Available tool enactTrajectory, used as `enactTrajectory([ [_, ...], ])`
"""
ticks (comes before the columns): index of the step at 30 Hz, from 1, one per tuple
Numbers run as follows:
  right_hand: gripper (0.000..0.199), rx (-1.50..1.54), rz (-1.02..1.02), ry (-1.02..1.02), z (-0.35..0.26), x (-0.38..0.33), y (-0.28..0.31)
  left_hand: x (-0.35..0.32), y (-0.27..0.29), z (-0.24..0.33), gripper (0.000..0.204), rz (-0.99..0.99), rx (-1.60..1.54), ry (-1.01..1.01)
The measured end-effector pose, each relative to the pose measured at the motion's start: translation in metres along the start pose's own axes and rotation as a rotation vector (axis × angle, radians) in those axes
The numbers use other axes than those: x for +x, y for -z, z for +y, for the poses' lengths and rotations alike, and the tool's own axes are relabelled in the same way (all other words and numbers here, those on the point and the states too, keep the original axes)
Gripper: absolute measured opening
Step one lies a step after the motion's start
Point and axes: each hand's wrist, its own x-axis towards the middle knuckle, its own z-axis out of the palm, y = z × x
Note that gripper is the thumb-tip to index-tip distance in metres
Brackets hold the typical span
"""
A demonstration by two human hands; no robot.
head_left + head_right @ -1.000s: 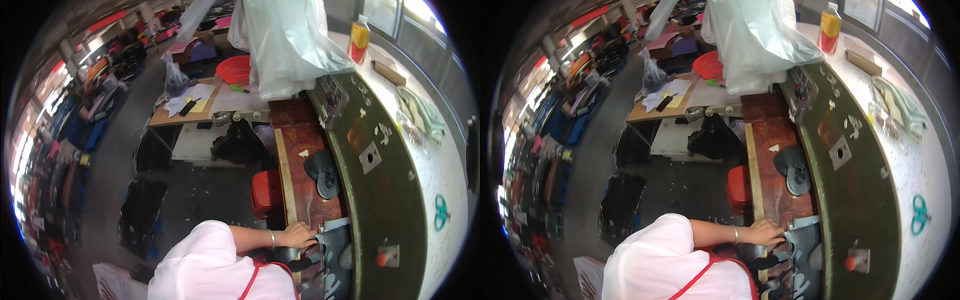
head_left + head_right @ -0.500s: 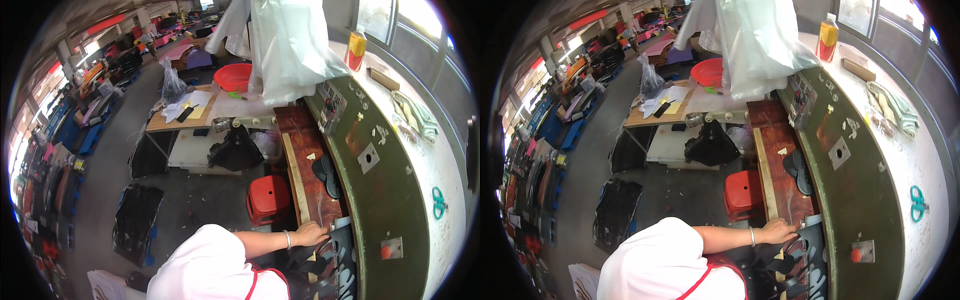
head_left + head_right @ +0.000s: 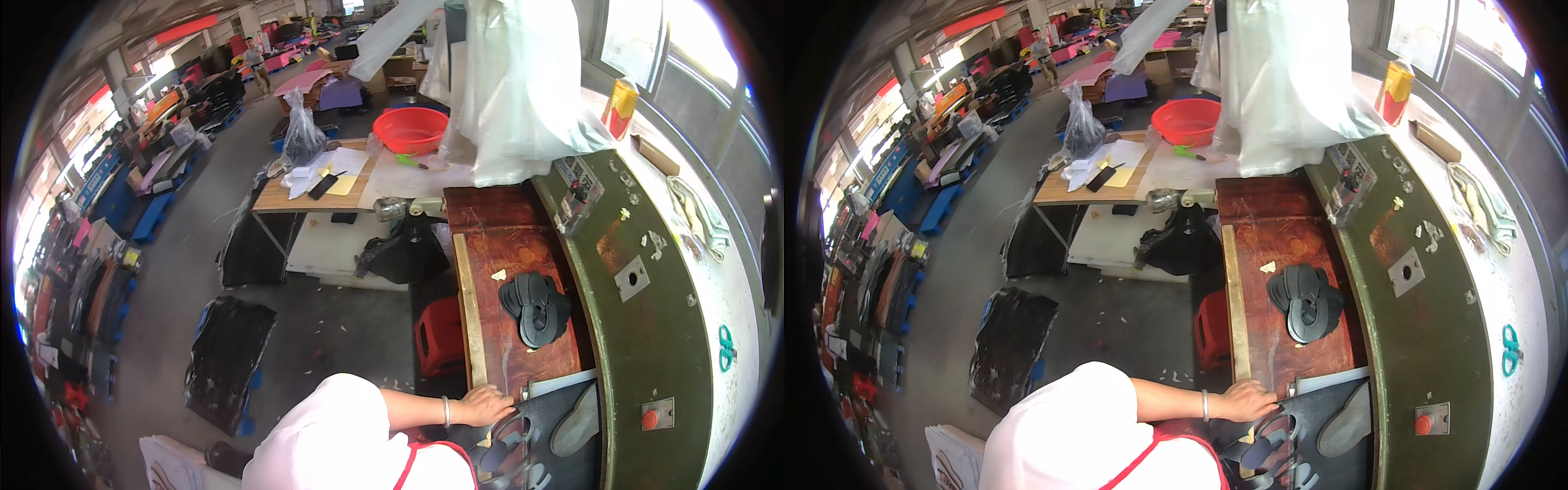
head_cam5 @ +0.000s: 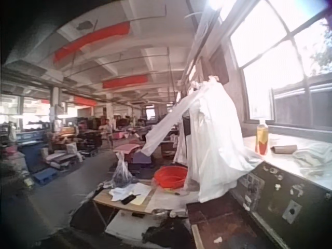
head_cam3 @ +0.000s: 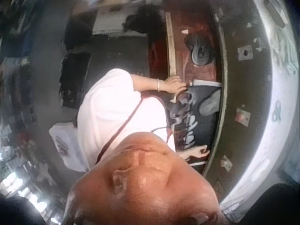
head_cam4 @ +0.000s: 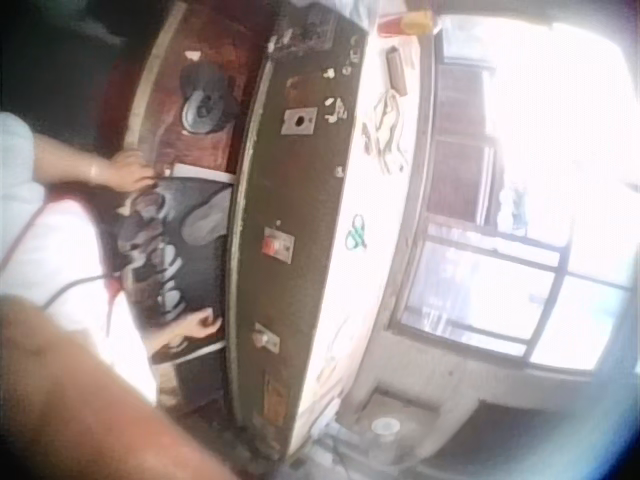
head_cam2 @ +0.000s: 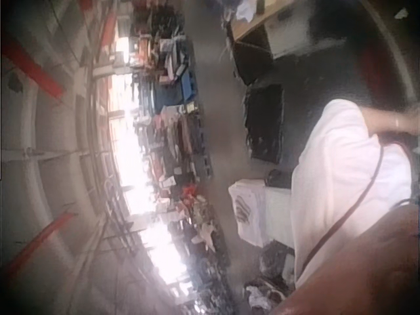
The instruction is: The person operates a hydraulic die-cutting press to cut shapes from black material sheets. They place sheets on the press bed, align them, press the activation buttons, and remove the cut pieces. The person also briefly handles a clipboard and continues cutting additional sheets.
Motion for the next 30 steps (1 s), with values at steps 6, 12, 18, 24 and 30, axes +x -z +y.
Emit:
enactTrajectory([
  [6,0.09,-0.457,-0.274,0.752,-0.044,-0.074,-0.137,-0.048,0.028,-0.009,0.024,0.054,0.03,-0.024],
  [12,0.09,-0.214,-0.306,0.5,-0.042,-0.106,-0.135,-0.083,0.056,-0.012,0.02,0.003,0.14,-0.039],
  [18,0.075,0.66,-0.362,-0.338,-0.044,-0.079,-0.076,-0.086,0.076,-0.019,0.016,-0.119,0.031,-0.035],
  [24,0.093,-0.29,-0.224,0.291,-0.034,-0.082,-0.044,-0.079,0.081,-0.017,0.012,-0.159,-0.026,-0.032],
  [30,0.096,-0.365,-0.225,0.346,-0.006,-0.093,-0.055,-0.077,0.094,-0.029,0.016,-0.16,-0.298,0.166],
])
